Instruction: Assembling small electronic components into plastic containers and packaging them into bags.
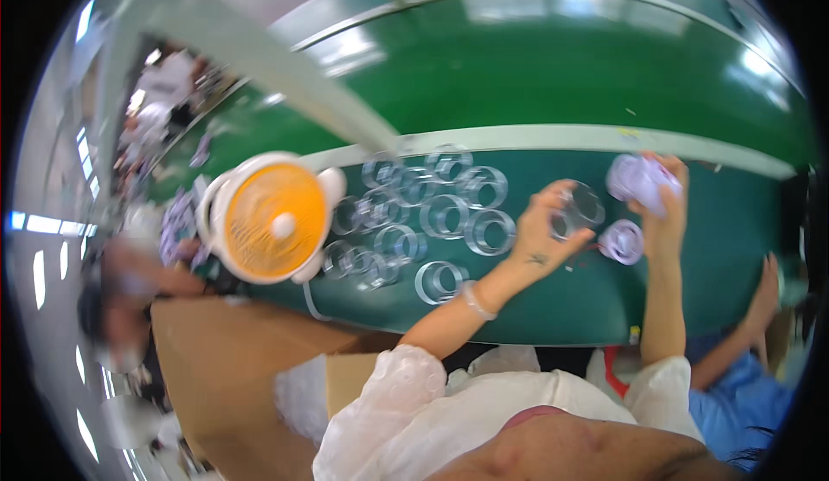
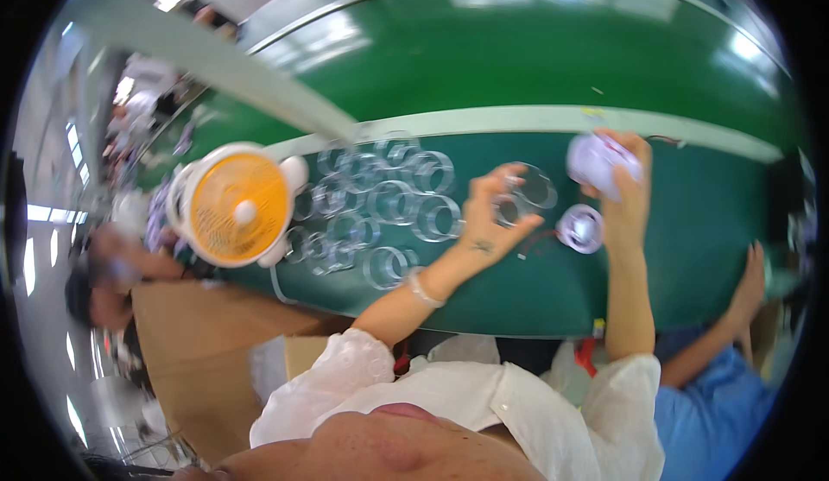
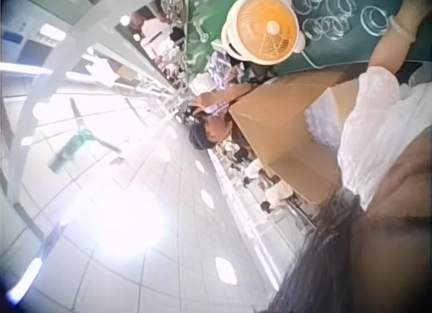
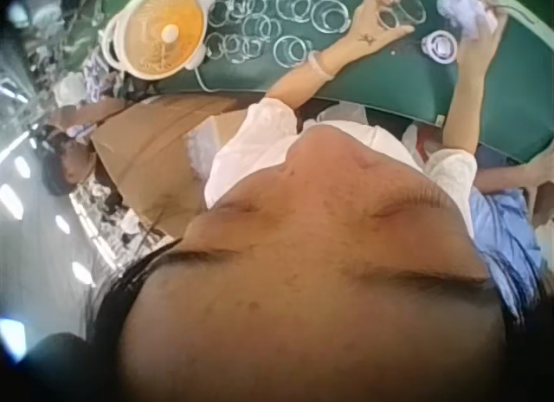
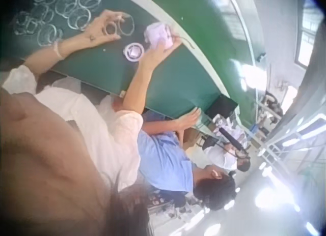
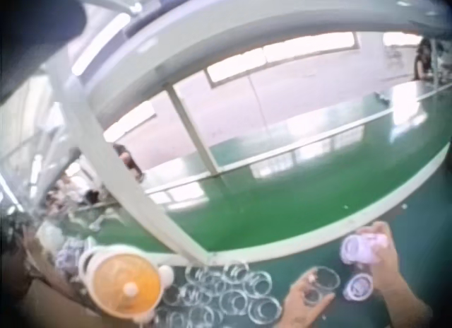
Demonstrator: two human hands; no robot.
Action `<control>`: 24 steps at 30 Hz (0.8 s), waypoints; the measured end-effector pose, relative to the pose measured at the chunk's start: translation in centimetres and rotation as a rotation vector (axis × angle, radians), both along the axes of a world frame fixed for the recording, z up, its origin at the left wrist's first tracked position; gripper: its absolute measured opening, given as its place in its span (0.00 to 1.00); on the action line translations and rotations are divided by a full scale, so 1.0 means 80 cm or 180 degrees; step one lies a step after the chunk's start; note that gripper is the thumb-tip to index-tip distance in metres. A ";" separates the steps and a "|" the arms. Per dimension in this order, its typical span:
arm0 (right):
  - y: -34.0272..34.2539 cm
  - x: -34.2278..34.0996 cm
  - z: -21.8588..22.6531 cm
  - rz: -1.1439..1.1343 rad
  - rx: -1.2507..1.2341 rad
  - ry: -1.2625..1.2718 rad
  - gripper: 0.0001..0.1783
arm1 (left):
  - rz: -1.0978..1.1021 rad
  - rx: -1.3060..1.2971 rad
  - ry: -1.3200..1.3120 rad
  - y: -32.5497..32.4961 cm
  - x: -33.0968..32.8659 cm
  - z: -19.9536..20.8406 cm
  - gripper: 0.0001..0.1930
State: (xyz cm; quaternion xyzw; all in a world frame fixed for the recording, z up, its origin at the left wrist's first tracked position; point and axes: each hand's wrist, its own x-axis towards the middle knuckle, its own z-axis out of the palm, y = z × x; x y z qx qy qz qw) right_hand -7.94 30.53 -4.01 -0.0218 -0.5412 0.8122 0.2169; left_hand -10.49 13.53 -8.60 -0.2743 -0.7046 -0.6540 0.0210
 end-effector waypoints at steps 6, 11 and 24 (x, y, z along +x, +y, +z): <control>-0.030 0.011 0.038 -0.0568 0.4016 -0.0300 0.11 | 0.0238 -0.0349 0.0692 -0.009 0.004 0.007 0.20; -0.045 0.011 0.035 -0.0578 0.4701 0.0017 0.11 | 0.1021 -0.0570 0.1217 -0.011 0.002 0.016 0.25; -0.047 0.025 0.052 -0.0334 0.4744 -0.0067 0.09 | 0.0929 -0.0948 0.1491 -0.005 0.005 0.020 0.26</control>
